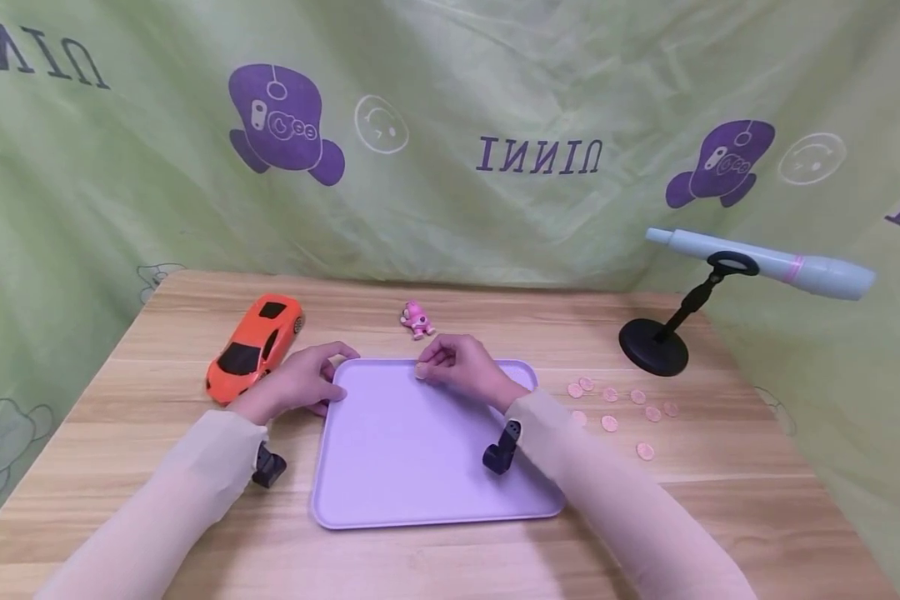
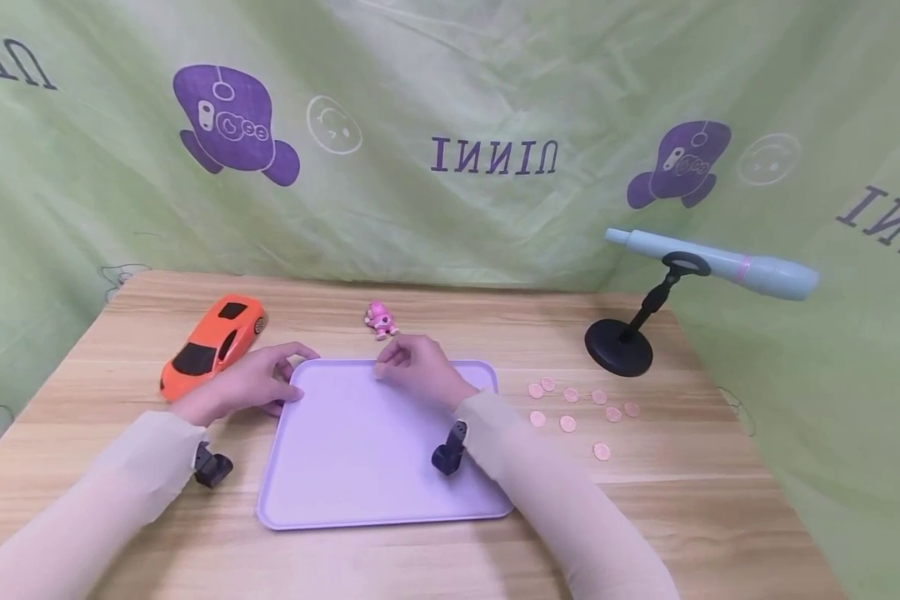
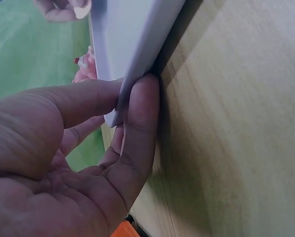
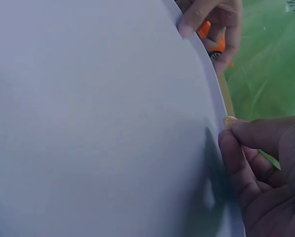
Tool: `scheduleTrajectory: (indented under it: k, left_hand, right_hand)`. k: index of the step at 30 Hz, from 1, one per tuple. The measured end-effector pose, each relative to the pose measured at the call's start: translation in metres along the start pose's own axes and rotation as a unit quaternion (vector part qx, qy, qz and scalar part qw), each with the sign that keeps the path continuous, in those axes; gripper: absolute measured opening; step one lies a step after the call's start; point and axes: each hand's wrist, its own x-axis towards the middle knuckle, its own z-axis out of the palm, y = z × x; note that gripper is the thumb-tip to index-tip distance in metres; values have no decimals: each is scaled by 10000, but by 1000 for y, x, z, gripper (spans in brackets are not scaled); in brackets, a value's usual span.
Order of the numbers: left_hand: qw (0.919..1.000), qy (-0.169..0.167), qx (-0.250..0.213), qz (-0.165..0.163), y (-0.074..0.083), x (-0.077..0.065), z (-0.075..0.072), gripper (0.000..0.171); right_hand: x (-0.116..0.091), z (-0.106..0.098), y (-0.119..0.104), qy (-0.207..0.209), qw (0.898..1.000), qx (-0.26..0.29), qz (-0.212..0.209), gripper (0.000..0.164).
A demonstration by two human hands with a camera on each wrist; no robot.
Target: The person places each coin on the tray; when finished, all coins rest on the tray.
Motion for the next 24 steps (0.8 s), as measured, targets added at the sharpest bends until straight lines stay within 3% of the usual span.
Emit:
scheduleTrajectory:
  k: [9,24]
  left_hand:
    - [9998,-33,-123,123,-4,2,1,61]
    - [9990,-21,-201,398,-12,4,1,63]
  right_hand:
    - [6,26,-9,-209,9992,-265,-215,14]
    - [7,40,-19,-208,9930,-1025,-541,7]
